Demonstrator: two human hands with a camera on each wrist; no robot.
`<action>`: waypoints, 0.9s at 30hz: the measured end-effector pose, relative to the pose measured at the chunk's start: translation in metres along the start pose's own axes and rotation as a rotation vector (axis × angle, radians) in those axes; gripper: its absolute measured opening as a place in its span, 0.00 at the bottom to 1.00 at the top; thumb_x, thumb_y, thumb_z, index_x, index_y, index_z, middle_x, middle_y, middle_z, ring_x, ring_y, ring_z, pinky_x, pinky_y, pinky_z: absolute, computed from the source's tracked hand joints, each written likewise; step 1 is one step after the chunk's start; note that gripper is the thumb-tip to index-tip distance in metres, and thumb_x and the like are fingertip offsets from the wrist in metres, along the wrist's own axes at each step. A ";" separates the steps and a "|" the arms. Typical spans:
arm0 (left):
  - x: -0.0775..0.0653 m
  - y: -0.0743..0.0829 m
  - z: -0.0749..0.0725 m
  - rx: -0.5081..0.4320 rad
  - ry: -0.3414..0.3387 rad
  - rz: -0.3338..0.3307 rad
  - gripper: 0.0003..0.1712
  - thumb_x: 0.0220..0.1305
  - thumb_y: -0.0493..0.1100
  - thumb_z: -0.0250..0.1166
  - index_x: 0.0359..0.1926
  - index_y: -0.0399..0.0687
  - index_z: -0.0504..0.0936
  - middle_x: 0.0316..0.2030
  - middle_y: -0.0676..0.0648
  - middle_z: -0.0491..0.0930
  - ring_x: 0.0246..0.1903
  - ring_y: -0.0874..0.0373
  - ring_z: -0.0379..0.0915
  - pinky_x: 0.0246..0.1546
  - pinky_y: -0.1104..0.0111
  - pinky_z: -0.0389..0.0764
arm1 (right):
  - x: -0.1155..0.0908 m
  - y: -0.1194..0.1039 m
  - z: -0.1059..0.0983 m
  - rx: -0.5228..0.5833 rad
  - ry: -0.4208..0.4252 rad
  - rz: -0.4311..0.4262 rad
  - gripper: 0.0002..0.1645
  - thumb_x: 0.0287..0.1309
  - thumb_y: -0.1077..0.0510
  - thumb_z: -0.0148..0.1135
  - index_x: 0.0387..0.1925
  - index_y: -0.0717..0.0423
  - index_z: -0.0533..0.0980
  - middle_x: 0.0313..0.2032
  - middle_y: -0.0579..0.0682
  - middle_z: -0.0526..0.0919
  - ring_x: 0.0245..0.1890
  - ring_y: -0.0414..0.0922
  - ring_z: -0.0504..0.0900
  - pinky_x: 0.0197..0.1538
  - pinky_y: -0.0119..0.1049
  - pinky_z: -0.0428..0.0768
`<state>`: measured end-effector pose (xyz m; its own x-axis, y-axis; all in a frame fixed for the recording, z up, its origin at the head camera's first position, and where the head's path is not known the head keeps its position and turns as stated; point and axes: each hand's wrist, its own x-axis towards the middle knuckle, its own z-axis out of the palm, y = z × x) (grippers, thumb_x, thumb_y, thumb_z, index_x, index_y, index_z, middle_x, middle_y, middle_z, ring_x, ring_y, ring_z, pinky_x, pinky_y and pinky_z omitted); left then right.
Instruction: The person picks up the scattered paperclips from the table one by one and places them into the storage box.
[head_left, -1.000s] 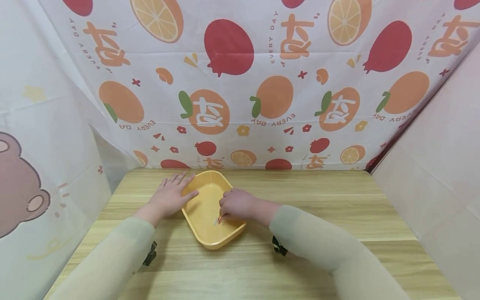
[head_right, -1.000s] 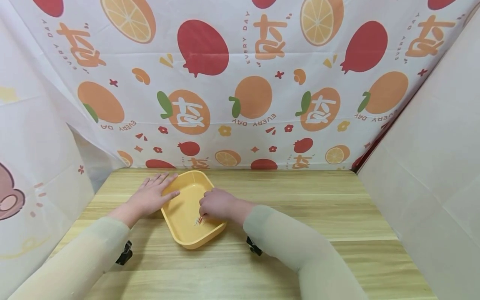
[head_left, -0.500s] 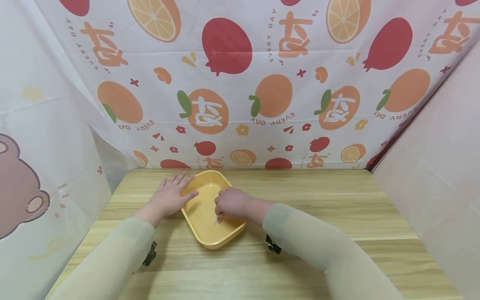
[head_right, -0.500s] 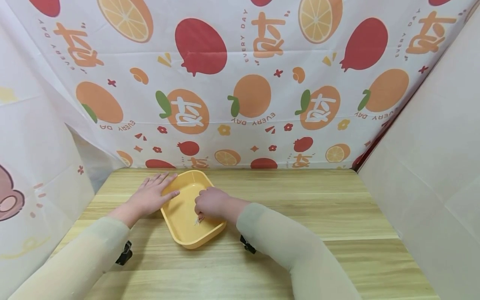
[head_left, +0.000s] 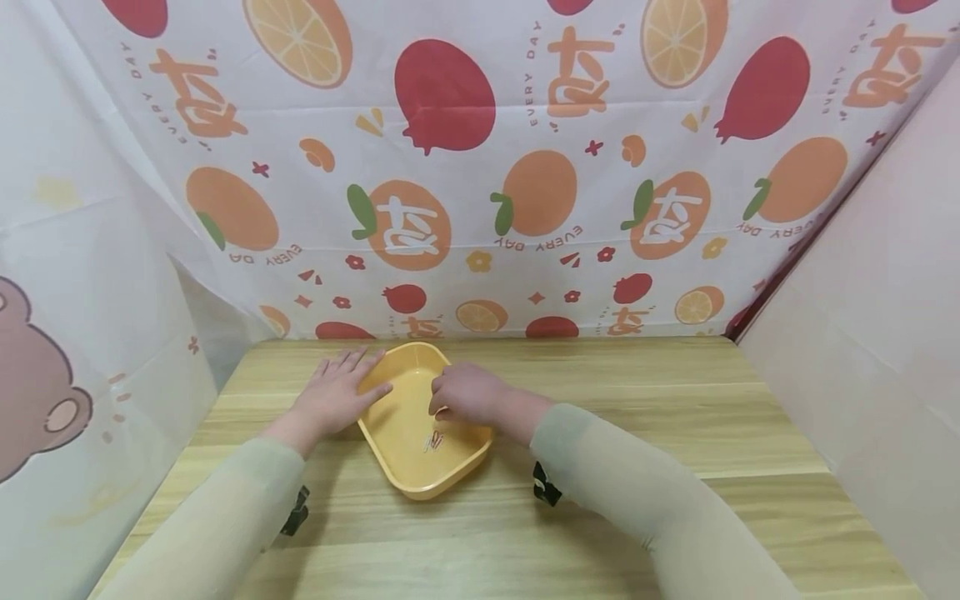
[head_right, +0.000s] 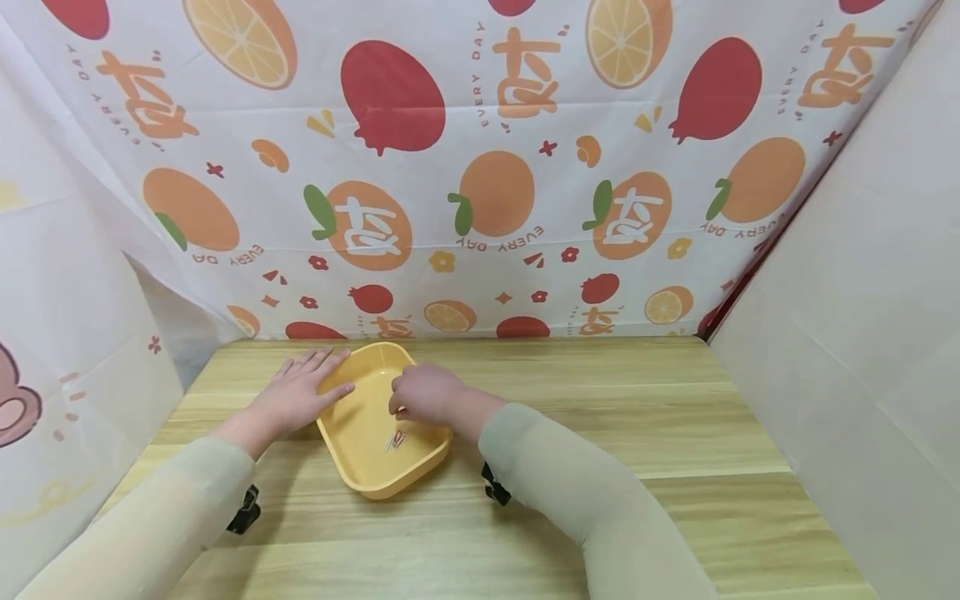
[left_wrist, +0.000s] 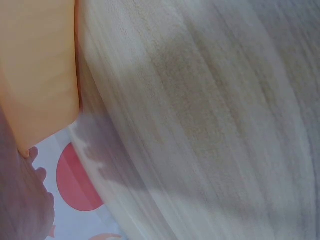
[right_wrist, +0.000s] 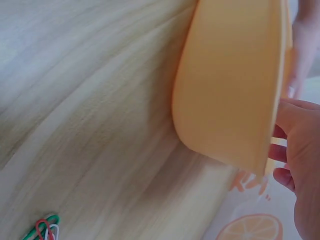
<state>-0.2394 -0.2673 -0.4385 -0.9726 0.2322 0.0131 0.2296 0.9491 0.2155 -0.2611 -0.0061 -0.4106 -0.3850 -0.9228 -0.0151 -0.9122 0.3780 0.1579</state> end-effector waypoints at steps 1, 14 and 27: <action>0.000 0.000 0.000 -0.004 0.004 0.003 0.47 0.69 0.74 0.41 0.78 0.51 0.53 0.76 0.34 0.46 0.74 0.31 0.39 0.70 0.36 0.38 | -0.001 0.002 0.000 0.010 0.014 0.000 0.10 0.64 0.48 0.65 0.44 0.38 0.87 0.39 0.37 0.84 0.42 0.39 0.78 0.44 0.31 0.76; 0.000 0.001 0.001 0.014 -0.012 0.003 0.44 0.72 0.69 0.45 0.78 0.50 0.51 0.77 0.34 0.45 0.74 0.31 0.38 0.71 0.36 0.37 | -0.037 0.014 -0.006 0.194 0.153 0.112 0.13 0.66 0.49 0.64 0.48 0.43 0.86 0.42 0.41 0.83 0.46 0.39 0.78 0.53 0.34 0.76; 0.001 -0.001 0.002 0.014 -0.012 0.011 0.45 0.72 0.70 0.45 0.78 0.50 0.51 0.76 0.33 0.46 0.73 0.30 0.39 0.70 0.35 0.37 | -0.102 0.027 0.016 0.214 0.321 0.194 0.11 0.63 0.50 0.67 0.45 0.45 0.87 0.40 0.42 0.84 0.43 0.41 0.79 0.53 0.38 0.79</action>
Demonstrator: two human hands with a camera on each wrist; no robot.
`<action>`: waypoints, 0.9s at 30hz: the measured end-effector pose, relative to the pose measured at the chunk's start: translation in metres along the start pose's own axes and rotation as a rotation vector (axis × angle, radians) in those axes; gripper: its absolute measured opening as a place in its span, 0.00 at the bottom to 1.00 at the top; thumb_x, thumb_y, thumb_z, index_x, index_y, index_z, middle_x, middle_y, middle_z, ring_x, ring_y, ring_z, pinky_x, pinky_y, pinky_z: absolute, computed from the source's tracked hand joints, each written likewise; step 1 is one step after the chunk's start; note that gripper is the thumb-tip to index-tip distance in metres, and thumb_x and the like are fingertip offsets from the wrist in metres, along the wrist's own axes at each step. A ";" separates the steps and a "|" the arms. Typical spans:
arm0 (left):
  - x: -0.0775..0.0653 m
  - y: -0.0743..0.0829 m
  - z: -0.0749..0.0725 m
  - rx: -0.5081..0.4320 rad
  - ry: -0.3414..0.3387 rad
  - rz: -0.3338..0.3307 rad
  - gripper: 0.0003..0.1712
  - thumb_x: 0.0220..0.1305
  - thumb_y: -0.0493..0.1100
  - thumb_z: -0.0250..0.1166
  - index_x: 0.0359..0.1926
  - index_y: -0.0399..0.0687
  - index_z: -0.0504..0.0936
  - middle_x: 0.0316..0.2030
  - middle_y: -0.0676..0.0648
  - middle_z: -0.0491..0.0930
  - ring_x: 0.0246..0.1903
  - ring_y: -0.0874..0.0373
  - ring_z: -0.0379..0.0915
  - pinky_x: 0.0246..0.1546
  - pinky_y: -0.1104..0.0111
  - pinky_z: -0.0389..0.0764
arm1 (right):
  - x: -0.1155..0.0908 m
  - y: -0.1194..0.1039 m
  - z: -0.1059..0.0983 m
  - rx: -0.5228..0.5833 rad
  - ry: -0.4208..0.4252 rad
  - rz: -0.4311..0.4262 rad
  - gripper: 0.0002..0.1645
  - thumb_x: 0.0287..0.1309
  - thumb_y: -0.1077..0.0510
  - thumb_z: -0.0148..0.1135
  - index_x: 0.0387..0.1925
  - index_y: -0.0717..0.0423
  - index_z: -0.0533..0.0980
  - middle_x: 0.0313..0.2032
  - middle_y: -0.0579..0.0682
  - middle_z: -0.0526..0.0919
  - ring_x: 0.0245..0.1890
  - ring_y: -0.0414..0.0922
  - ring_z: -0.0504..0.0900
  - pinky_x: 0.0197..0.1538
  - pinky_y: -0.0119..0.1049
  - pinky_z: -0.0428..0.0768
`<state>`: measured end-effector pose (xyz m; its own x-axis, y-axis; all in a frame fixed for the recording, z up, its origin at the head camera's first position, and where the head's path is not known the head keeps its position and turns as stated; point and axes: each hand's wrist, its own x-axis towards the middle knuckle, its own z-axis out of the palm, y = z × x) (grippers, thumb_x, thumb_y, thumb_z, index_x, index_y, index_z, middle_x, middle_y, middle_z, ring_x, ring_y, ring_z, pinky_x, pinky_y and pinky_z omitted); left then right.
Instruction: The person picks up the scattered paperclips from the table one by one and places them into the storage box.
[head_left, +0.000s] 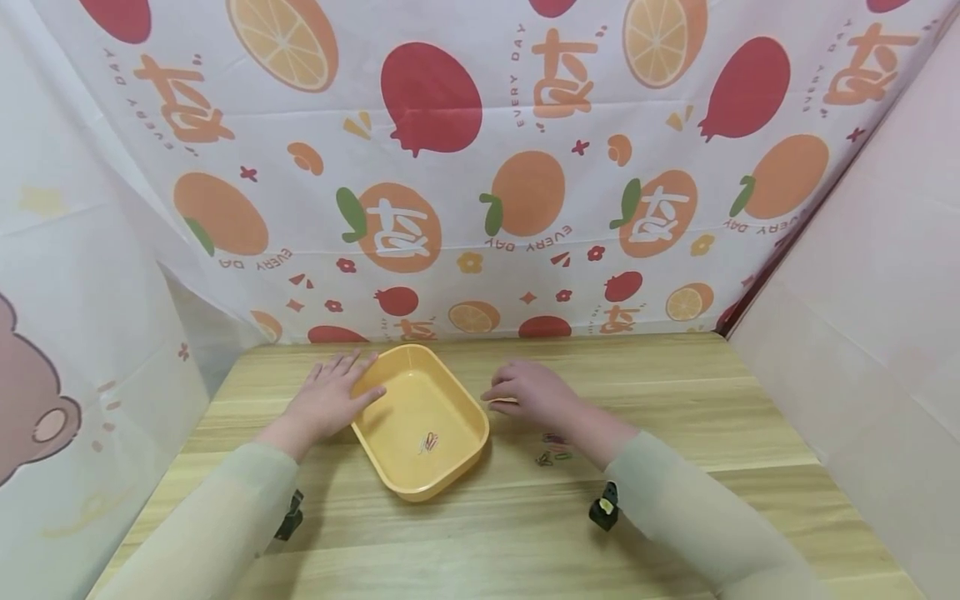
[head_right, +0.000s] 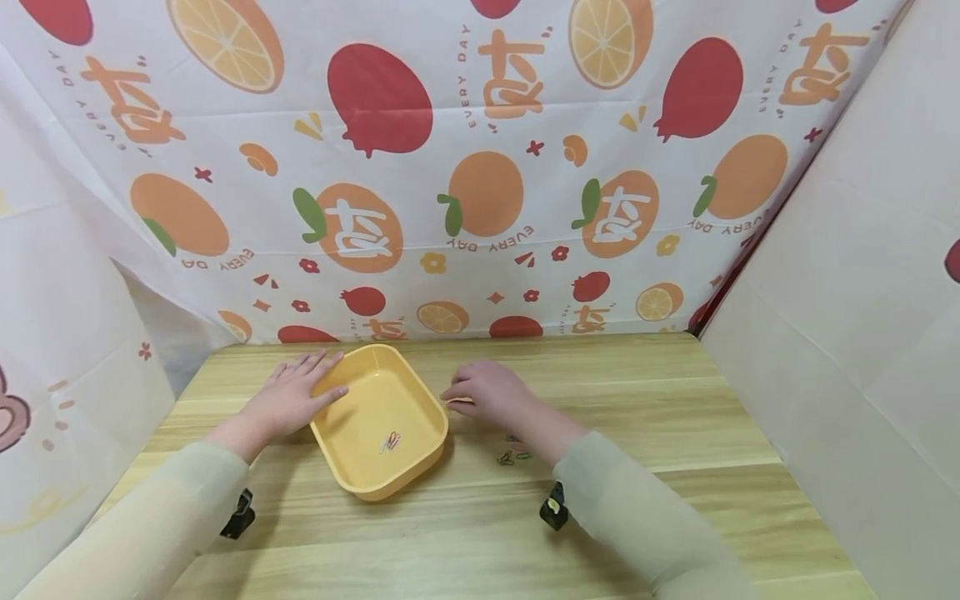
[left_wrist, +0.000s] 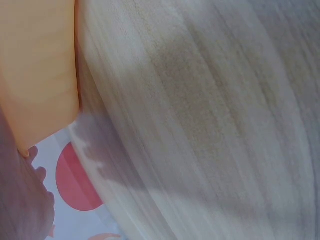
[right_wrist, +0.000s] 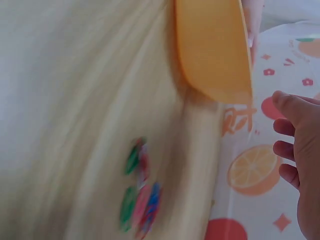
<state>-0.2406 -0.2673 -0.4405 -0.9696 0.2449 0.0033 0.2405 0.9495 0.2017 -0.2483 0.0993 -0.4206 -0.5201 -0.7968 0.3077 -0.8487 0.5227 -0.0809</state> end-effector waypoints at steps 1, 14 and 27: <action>0.000 -0.001 0.000 0.002 0.000 0.000 0.45 0.72 0.70 0.45 0.78 0.50 0.51 0.76 0.33 0.46 0.73 0.30 0.39 0.70 0.35 0.37 | -0.005 0.001 0.000 -0.004 0.004 -0.005 0.11 0.62 0.51 0.68 0.45 0.46 0.87 0.40 0.43 0.85 0.43 0.42 0.80 0.53 0.38 0.79; 0.000 0.002 -0.001 0.003 0.003 -0.007 0.45 0.72 0.69 0.46 0.78 0.50 0.52 0.76 0.34 0.46 0.73 0.30 0.39 0.70 0.36 0.37 | -0.084 0.017 0.009 -0.031 0.006 0.026 0.10 0.60 0.53 0.69 0.42 0.49 0.88 0.39 0.44 0.85 0.39 0.42 0.79 0.45 0.40 0.79; -0.001 0.003 -0.002 0.005 -0.004 -0.013 0.47 0.71 0.73 0.42 0.78 0.50 0.51 0.76 0.33 0.45 0.73 0.30 0.39 0.70 0.36 0.37 | -0.116 0.021 0.019 -0.020 0.083 0.029 0.08 0.57 0.53 0.72 0.39 0.45 0.88 0.35 0.40 0.84 0.37 0.40 0.80 0.41 0.40 0.81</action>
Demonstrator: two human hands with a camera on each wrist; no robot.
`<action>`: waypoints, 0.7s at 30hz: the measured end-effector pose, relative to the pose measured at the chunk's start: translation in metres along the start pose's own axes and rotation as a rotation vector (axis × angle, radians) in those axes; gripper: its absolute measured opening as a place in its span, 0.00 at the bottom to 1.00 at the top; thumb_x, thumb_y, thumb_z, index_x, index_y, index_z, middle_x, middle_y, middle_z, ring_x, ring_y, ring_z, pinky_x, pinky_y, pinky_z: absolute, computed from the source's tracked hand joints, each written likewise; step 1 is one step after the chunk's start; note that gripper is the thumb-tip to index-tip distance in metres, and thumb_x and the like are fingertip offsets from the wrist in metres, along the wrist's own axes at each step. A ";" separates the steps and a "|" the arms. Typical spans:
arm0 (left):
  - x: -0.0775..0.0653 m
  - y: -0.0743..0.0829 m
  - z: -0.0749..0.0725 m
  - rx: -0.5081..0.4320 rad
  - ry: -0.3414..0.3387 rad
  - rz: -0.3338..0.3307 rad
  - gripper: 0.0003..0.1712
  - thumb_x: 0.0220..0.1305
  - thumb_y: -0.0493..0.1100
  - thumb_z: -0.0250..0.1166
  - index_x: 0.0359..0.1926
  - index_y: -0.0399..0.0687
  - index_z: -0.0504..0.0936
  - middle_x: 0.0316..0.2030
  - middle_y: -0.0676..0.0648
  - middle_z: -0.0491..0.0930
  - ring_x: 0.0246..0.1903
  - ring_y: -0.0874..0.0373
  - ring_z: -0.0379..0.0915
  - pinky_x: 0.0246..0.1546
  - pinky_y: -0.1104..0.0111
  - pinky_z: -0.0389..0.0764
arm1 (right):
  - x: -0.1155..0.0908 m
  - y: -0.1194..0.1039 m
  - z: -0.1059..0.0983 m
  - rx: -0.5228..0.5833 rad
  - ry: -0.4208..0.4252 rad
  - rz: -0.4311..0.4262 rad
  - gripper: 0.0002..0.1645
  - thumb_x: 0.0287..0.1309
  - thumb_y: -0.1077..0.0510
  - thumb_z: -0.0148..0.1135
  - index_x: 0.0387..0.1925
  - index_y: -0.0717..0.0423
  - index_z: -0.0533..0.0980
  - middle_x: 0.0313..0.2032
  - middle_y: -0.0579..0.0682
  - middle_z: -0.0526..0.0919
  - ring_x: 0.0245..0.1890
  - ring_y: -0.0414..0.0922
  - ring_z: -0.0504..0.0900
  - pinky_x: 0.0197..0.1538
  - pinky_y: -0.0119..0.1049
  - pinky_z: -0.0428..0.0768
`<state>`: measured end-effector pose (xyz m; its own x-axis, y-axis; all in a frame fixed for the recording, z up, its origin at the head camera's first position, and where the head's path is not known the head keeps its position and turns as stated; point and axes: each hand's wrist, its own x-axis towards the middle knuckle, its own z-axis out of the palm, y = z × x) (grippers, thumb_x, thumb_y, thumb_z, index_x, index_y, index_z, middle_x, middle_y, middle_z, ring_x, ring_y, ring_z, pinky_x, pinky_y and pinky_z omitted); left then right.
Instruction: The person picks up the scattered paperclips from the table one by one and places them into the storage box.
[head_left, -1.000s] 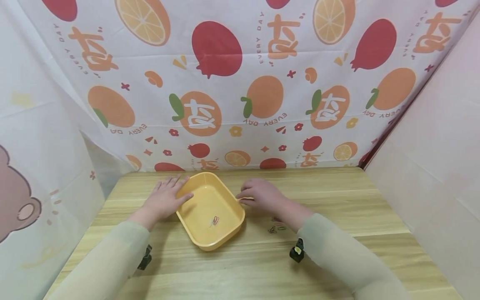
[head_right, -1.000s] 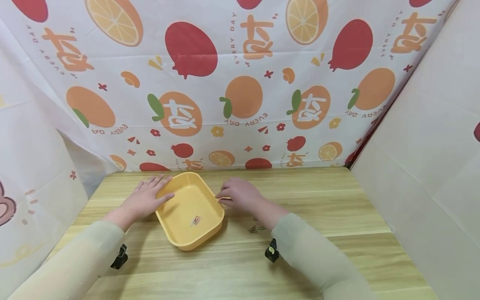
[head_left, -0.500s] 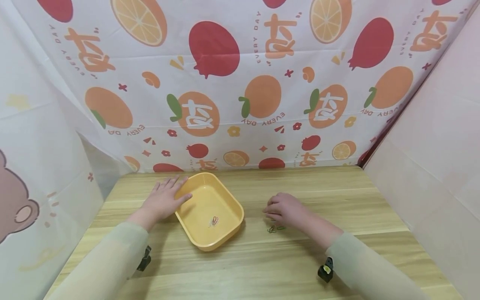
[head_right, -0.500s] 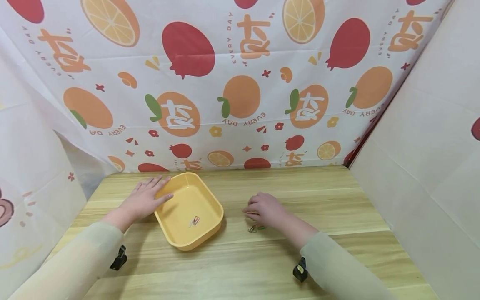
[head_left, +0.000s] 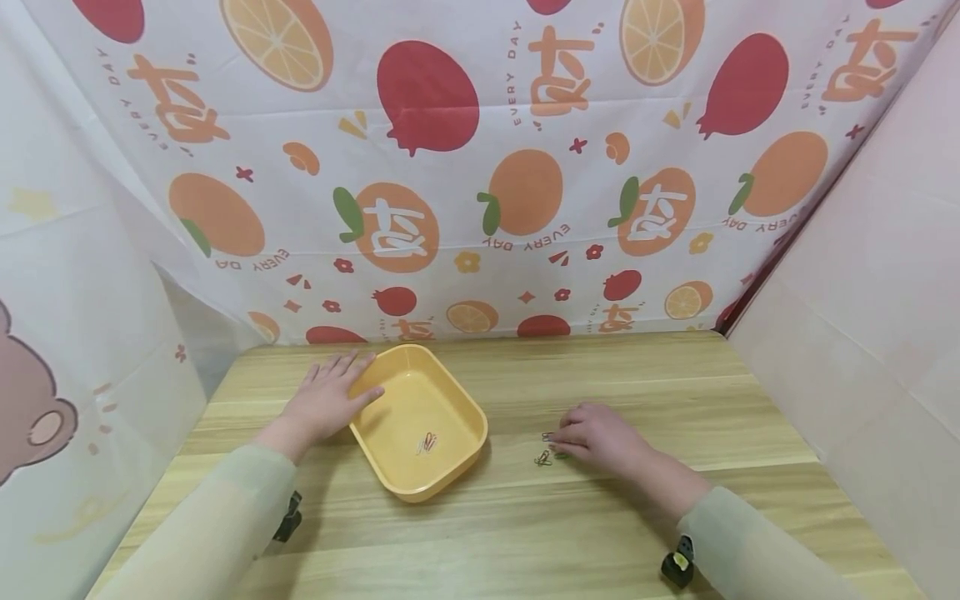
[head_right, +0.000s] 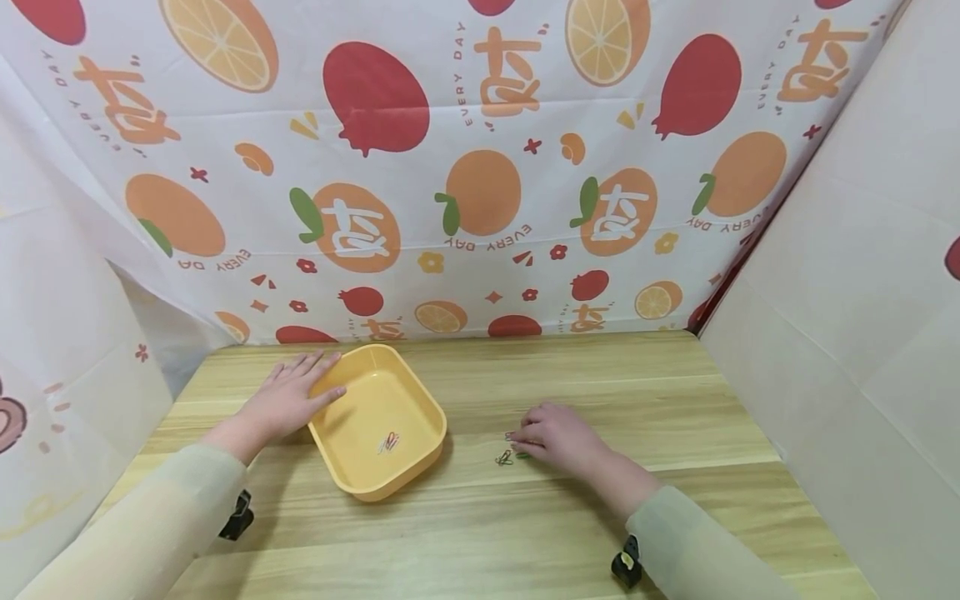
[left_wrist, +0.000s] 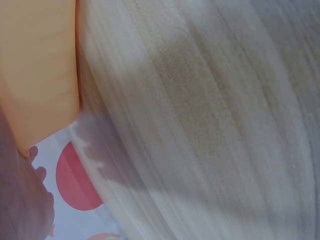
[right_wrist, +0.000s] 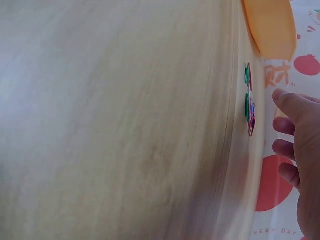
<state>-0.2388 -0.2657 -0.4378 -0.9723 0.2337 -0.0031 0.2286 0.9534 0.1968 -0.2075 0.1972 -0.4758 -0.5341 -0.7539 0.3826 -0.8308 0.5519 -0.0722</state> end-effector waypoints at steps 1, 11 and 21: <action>0.000 0.000 0.000 -0.001 0.002 -0.002 0.47 0.70 0.73 0.42 0.78 0.51 0.51 0.76 0.34 0.46 0.73 0.31 0.39 0.70 0.36 0.37 | 0.000 0.000 0.000 -0.002 -0.002 -0.003 0.08 0.57 0.53 0.72 0.39 0.45 0.88 0.35 0.40 0.84 0.37 0.40 0.80 0.42 0.40 0.81; 0.002 -0.003 0.005 -0.012 0.020 0.005 0.45 0.71 0.69 0.47 0.78 0.50 0.53 0.76 0.33 0.47 0.73 0.31 0.40 0.70 0.36 0.38 | 0.002 -0.003 0.006 -0.039 -0.038 -0.101 0.08 0.57 0.52 0.72 0.39 0.42 0.88 0.40 0.41 0.86 0.41 0.41 0.82 0.46 0.40 0.82; 0.002 -0.005 0.005 -0.008 0.015 0.003 0.44 0.72 0.69 0.46 0.78 0.51 0.52 0.76 0.34 0.46 0.73 0.31 0.40 0.70 0.36 0.38 | 0.008 -0.007 0.007 -0.044 -0.168 -0.069 0.10 0.60 0.52 0.70 0.43 0.42 0.87 0.44 0.43 0.84 0.45 0.42 0.80 0.52 0.41 0.80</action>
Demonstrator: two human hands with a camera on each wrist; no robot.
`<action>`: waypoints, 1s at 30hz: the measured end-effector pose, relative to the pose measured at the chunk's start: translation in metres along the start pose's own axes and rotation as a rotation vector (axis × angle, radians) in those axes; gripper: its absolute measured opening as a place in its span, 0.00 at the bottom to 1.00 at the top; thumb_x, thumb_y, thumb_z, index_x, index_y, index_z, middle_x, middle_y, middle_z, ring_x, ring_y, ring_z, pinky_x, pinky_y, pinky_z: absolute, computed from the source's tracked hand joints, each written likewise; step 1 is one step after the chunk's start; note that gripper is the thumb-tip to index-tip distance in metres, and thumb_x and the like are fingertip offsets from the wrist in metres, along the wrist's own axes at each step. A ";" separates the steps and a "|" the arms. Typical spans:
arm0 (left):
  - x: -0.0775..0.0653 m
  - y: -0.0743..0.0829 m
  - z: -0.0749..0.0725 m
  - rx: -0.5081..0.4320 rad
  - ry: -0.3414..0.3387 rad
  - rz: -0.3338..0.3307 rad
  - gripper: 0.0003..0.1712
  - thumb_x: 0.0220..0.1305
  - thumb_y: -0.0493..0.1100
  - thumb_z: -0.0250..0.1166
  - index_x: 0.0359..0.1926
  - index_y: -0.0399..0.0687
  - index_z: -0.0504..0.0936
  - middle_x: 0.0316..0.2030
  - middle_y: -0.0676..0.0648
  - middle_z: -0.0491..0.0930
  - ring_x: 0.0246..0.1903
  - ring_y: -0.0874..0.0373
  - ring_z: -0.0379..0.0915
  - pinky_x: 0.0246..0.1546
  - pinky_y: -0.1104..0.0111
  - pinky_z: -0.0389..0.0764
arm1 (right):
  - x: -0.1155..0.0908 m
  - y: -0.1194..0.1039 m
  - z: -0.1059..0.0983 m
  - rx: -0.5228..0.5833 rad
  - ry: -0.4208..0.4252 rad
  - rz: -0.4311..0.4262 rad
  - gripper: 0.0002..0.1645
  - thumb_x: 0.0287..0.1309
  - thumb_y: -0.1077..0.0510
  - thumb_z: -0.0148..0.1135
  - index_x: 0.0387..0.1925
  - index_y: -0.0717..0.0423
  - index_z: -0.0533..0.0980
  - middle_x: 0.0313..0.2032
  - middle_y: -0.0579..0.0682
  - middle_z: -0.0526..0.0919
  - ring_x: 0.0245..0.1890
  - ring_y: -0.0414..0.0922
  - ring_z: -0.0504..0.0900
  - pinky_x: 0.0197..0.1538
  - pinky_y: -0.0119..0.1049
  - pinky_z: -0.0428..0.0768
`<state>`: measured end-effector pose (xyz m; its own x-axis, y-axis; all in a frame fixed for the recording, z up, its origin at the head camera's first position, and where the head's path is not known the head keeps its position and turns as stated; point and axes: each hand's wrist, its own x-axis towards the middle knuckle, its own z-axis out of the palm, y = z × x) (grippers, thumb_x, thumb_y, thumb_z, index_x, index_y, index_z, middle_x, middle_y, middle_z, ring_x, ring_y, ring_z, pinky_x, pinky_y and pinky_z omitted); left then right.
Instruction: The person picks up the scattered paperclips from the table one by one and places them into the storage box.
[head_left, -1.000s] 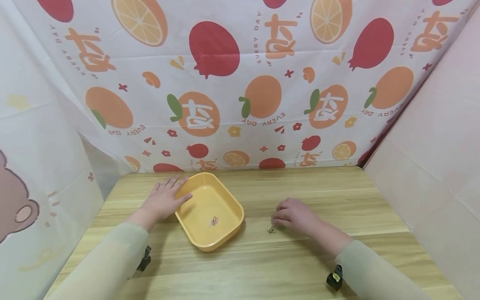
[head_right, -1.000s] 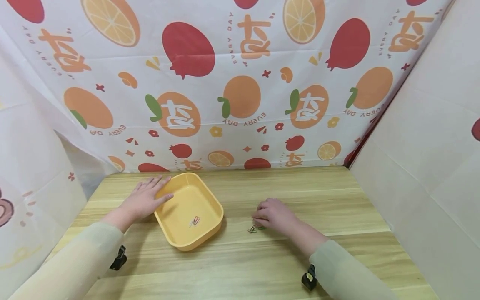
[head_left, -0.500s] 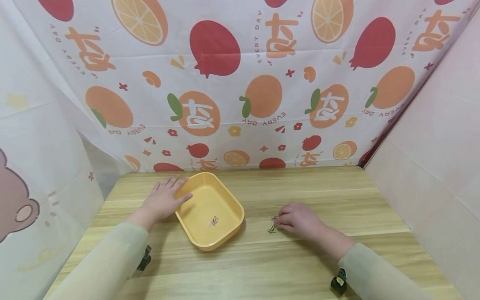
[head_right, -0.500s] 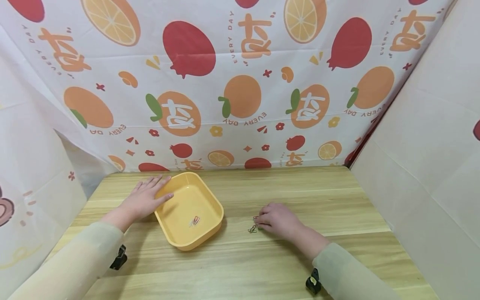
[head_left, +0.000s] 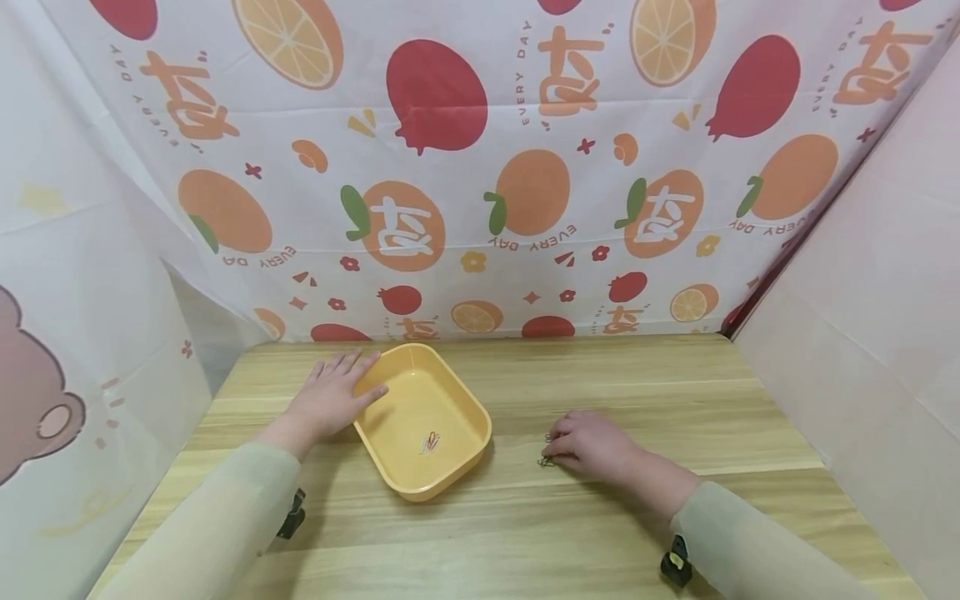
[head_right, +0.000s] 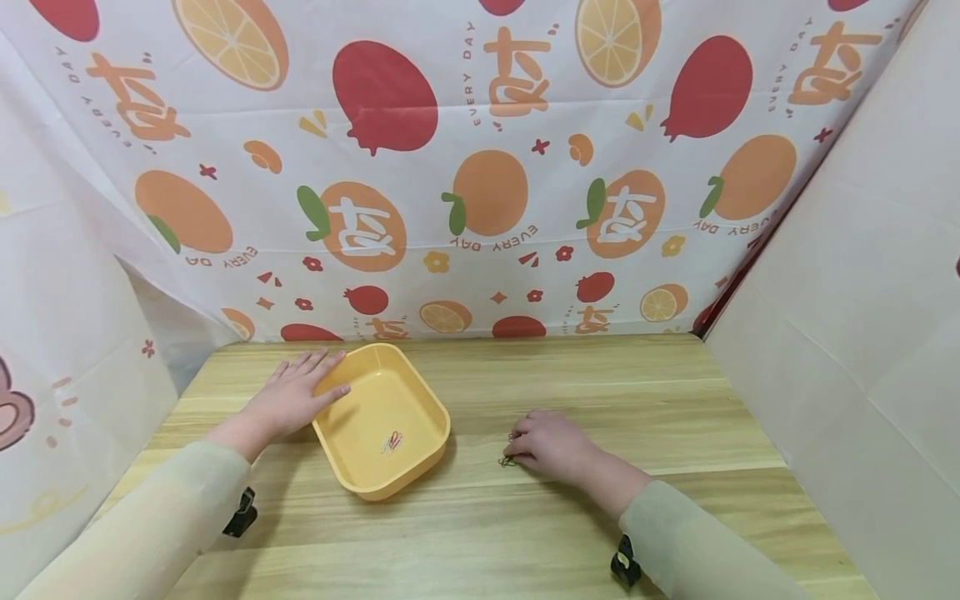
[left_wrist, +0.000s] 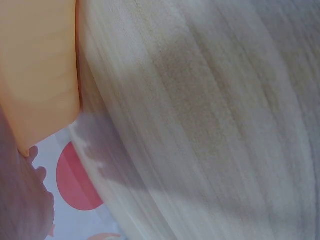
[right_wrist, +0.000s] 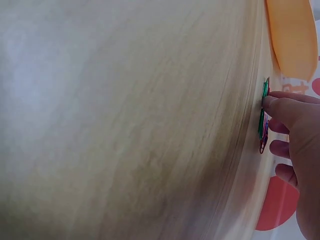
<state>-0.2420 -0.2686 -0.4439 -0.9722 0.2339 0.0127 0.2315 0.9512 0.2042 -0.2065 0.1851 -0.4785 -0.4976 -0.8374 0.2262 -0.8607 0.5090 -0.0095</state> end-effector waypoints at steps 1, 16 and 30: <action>0.000 0.000 0.000 0.001 0.001 0.000 0.44 0.72 0.69 0.46 0.78 0.51 0.52 0.76 0.34 0.46 0.73 0.31 0.40 0.70 0.36 0.38 | 0.000 0.000 0.000 0.000 -0.008 0.003 0.10 0.60 0.52 0.70 0.43 0.42 0.87 0.44 0.43 0.84 0.45 0.42 0.79 0.52 0.41 0.80; 0.000 -0.002 0.000 0.000 -0.013 -0.005 0.45 0.72 0.70 0.45 0.79 0.52 0.50 0.77 0.34 0.44 0.74 0.30 0.37 0.70 0.36 0.36 | 0.000 0.000 0.003 -0.001 0.033 -0.013 0.05 0.59 0.54 0.71 0.37 0.43 0.88 0.41 0.43 0.85 0.42 0.42 0.80 0.49 0.39 0.80; 0.000 0.000 0.000 -0.015 -0.014 -0.006 0.44 0.72 0.69 0.46 0.79 0.51 0.51 0.77 0.34 0.44 0.74 0.31 0.36 0.70 0.37 0.33 | -0.002 0.005 0.002 0.032 0.110 -0.004 0.04 0.57 0.55 0.71 0.36 0.43 0.88 0.38 0.42 0.84 0.39 0.42 0.80 0.44 0.38 0.81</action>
<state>-0.2421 -0.2691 -0.4436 -0.9729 0.2313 -0.0024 0.2252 0.9495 0.2186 -0.2097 0.1889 -0.4813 -0.4811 -0.8114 0.3319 -0.8665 0.4976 -0.0395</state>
